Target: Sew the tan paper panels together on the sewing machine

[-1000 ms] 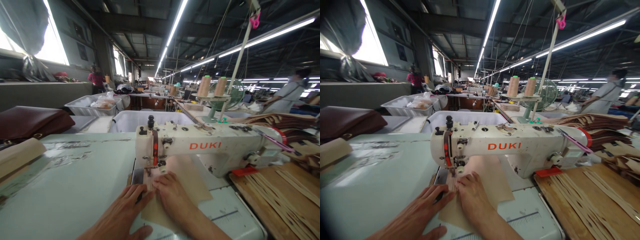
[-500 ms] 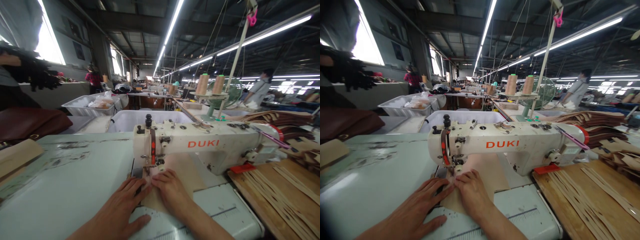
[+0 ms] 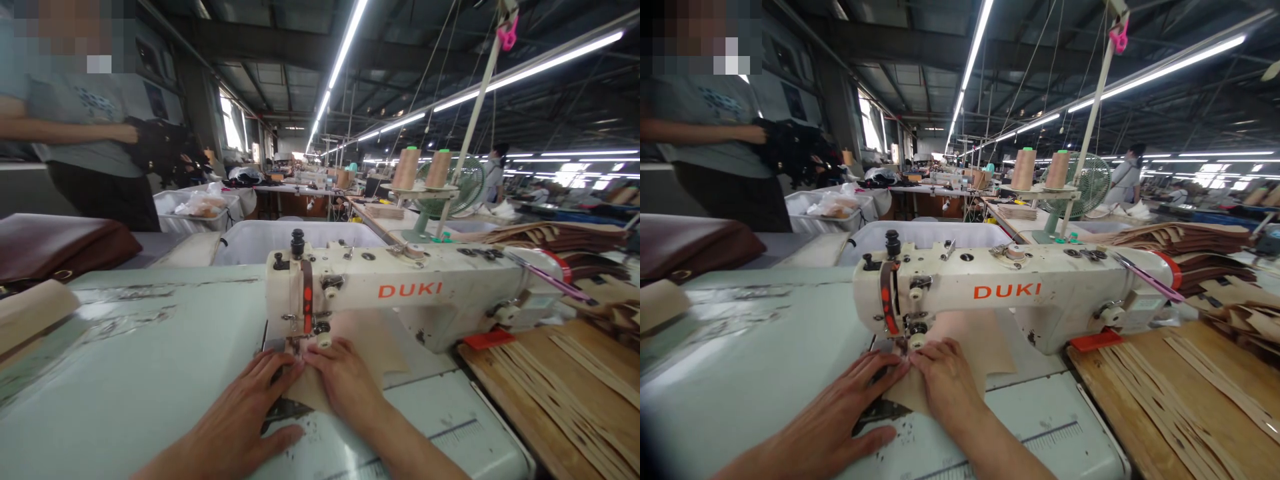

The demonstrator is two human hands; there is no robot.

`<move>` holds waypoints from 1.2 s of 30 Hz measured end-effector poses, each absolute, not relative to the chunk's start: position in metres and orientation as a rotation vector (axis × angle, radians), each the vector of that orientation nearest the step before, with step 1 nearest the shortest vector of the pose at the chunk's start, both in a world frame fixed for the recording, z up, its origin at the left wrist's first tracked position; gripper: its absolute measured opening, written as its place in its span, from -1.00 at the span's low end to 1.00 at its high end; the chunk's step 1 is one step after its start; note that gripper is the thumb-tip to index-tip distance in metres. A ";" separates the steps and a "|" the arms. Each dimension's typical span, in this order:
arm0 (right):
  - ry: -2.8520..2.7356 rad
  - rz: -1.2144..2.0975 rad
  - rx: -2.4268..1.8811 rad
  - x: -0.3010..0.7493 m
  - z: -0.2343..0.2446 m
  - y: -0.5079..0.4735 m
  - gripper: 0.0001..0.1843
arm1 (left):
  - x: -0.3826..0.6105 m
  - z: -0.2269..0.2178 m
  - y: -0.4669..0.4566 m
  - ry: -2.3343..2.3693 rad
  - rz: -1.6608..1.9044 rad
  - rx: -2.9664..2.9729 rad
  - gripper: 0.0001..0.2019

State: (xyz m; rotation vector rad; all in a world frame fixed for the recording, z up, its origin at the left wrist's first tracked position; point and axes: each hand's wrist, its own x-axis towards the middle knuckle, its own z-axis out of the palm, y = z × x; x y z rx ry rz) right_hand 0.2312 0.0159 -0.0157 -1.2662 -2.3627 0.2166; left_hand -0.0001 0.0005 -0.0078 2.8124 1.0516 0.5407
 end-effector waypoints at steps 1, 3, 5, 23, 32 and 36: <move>-2.354 0.227 -1.264 0.231 -0.016 0.016 -0.58 | -0.001 -0.009 0.001 1.063 0.545 2.819 -0.30; -2.339 0.243 -1.255 0.231 -0.017 0.016 -0.60 | -0.002 -0.011 0.000 1.074 0.555 2.832 -0.31; -2.328 0.244 -1.251 0.231 -0.019 0.016 -0.61 | -0.002 -0.011 0.000 1.073 0.570 2.833 -0.31; -2.314 0.137 -1.247 0.231 -0.027 0.016 -0.59 | 0.004 -0.012 0.003 1.146 0.495 2.699 -0.32; -2.350 0.075 -1.299 0.231 -0.022 0.014 -0.58 | 0.007 -0.007 0.003 1.150 0.496 2.660 -0.36; -2.377 0.031 -1.416 0.244 -0.007 0.028 -0.61 | 0.004 0.002 0.004 1.105 0.449 2.630 -0.38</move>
